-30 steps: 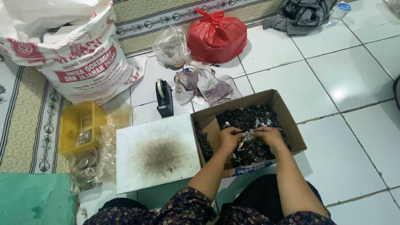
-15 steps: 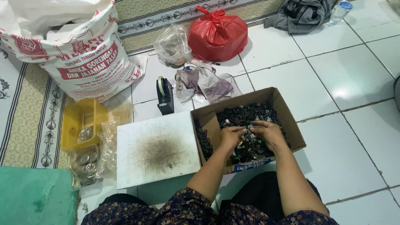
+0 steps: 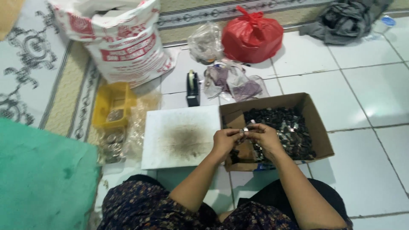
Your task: The person sits on the floor and sorts small metallic components from a cardboard box onto a white board. They handle the items one by one, separating them into piles.
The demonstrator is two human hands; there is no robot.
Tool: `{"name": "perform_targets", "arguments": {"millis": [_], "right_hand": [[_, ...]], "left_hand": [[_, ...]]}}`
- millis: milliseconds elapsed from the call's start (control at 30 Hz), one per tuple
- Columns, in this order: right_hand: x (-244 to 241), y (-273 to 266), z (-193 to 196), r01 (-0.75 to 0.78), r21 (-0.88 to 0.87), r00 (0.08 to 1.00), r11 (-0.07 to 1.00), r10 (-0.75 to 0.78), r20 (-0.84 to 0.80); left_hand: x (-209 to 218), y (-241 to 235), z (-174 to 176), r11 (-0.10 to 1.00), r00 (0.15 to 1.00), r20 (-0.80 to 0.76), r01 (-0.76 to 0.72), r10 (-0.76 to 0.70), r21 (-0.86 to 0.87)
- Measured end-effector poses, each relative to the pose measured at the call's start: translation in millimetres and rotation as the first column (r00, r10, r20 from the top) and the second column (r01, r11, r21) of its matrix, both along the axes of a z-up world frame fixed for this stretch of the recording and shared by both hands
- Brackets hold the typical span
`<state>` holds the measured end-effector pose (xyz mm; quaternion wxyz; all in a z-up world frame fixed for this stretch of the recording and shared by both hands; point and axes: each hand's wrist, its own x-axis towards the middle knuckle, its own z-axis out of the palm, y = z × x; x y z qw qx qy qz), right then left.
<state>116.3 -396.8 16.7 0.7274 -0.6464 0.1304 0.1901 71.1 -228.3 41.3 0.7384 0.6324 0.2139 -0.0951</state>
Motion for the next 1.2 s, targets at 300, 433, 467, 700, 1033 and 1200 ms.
{"name": "perform_targets", "arguments": {"millis": [300,433,467,700,1033,1200], "right_hand": [[-36.7,144.5,-28.9,-0.268,-0.006,0.963,0.963,0.268,0.040],[-42.7,188.5,-2.8,-0.310,-0.077,0.946,0.948,0.316,0.077],[-42.7,196.4,-0.7,-0.317,-0.107,0.941,0.942,0.327,0.089],[-30.4,206.6,-7.7,-0.331,-0.388,0.901,0.860,0.411,0.142],[2.0,67.9,55.2,-0.133,-0.651,0.904,0.747,0.360,0.229],[25.0,-53.3,41.2,0.090,-0.595,0.970,0.799,0.065,0.234]], "left_hand": [[-79.4,120.8,22.5,0.978,0.993,-0.040,-0.099,0.108,0.182],[-70.4,166.0,-27.5,0.920,0.983,-0.030,-0.159,0.181,0.359],[-68.9,173.3,-31.7,0.894,0.981,-0.037,-0.156,0.188,0.420],[-73.3,189.3,-5.2,0.809,0.979,0.071,-0.198,0.191,0.553],[-70.0,153.0,24.3,0.636,0.987,0.142,-0.160,0.080,0.755],[-34.6,89.8,-9.1,0.565,0.784,0.524,-0.279,-0.332,0.776]]}}
